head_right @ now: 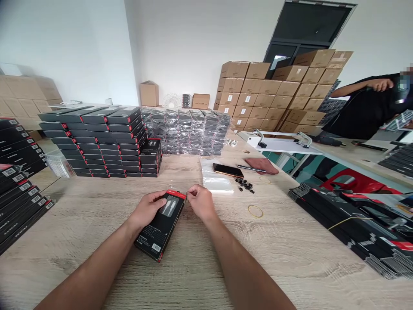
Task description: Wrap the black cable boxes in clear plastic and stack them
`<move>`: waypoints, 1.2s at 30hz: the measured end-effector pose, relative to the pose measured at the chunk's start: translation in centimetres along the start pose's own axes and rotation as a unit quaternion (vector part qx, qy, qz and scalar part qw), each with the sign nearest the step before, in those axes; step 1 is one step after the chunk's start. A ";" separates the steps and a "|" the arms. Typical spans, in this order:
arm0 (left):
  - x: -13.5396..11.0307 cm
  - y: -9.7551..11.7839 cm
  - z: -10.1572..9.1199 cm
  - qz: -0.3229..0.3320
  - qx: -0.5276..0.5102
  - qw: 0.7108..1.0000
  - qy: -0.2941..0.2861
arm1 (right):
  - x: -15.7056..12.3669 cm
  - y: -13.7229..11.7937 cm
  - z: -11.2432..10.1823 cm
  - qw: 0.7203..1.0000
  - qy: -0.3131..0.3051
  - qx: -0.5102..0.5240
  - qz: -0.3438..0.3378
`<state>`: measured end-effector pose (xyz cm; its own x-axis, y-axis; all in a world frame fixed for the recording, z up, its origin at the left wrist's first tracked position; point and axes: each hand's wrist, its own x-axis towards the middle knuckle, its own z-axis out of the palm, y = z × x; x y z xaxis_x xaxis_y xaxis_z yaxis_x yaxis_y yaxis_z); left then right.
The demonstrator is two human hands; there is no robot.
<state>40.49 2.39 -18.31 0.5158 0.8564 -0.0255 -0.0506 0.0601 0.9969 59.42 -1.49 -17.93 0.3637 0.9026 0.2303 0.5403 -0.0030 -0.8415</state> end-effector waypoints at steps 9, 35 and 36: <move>0.3 -0.6 -0.2 0.007 0.010 0.998 0.058 | -0.6 -0.5 0.3 0.999 -0.037 -0.031 -0.024; -2.3 5.4 -1.8 0.169 0.026 0.985 0.030 | -2.2 -6.8 -2.7 0.963 -0.110 0.224 -0.099; -2.5 5.1 -2.0 0.158 0.076 0.984 0.012 | -2.3 -6.6 -3.2 0.964 -0.154 0.197 -0.093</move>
<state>37.23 1.62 -13.27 0.4751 0.8317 0.2873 -0.0760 -0.2864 0.9551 57.44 -4.89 -11.37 0.0124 0.9567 0.2907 0.2232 0.2808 -0.9335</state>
